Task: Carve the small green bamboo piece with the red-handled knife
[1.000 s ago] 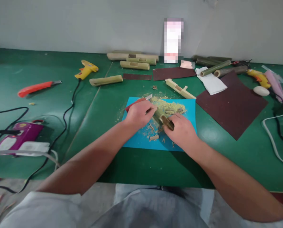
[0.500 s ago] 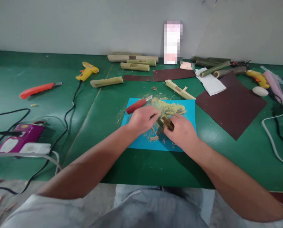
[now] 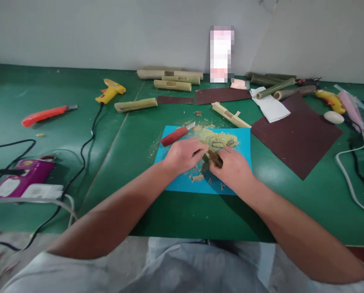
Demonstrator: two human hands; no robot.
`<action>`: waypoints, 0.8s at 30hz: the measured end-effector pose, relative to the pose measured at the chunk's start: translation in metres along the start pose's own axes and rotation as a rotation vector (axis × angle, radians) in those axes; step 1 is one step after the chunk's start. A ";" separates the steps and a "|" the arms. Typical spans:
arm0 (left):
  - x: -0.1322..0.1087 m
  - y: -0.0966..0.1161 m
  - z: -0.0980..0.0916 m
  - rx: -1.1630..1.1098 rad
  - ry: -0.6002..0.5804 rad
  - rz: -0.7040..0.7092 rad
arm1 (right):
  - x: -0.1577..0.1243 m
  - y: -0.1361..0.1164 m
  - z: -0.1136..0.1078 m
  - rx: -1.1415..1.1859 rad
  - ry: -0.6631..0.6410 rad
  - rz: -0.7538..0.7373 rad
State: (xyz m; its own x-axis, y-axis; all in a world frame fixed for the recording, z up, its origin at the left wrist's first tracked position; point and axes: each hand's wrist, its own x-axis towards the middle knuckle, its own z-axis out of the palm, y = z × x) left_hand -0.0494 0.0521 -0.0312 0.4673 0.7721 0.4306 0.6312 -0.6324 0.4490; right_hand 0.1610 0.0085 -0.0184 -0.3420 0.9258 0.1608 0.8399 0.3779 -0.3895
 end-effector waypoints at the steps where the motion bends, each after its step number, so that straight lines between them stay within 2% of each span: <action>1: 0.001 -0.001 0.000 -0.002 0.007 0.011 | 0.000 0.000 -0.001 0.008 -0.010 0.009; 5: 0.005 -0.006 -0.004 -0.002 0.082 -0.019 | 0.000 -0.001 -0.003 0.020 -0.040 0.053; 7: 0.007 -0.004 -0.006 -0.061 0.111 -0.090 | 0.000 -0.002 -0.004 0.013 -0.046 0.067; 12: 0.013 0.012 -0.008 -0.424 0.209 -0.519 | -0.002 -0.004 -0.005 -0.006 -0.031 0.081; 15: 0.015 0.021 -0.010 -0.641 0.191 -0.658 | -0.002 -0.005 -0.005 -0.011 -0.017 0.085; 19: 0.017 0.025 -0.013 -0.716 0.172 -0.706 | -0.002 -0.005 -0.006 -0.011 -0.028 0.094; 24: 0.012 0.022 -0.010 -0.506 0.161 -0.598 | -0.002 -0.005 -0.005 -0.009 -0.021 0.094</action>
State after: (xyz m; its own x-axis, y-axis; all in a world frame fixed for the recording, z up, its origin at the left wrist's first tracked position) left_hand -0.0364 0.0464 -0.0081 0.0186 0.9953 0.0948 0.3713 -0.0949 0.9236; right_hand 0.1601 0.0049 -0.0120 -0.2699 0.9571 0.1050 0.8723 0.2892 -0.3943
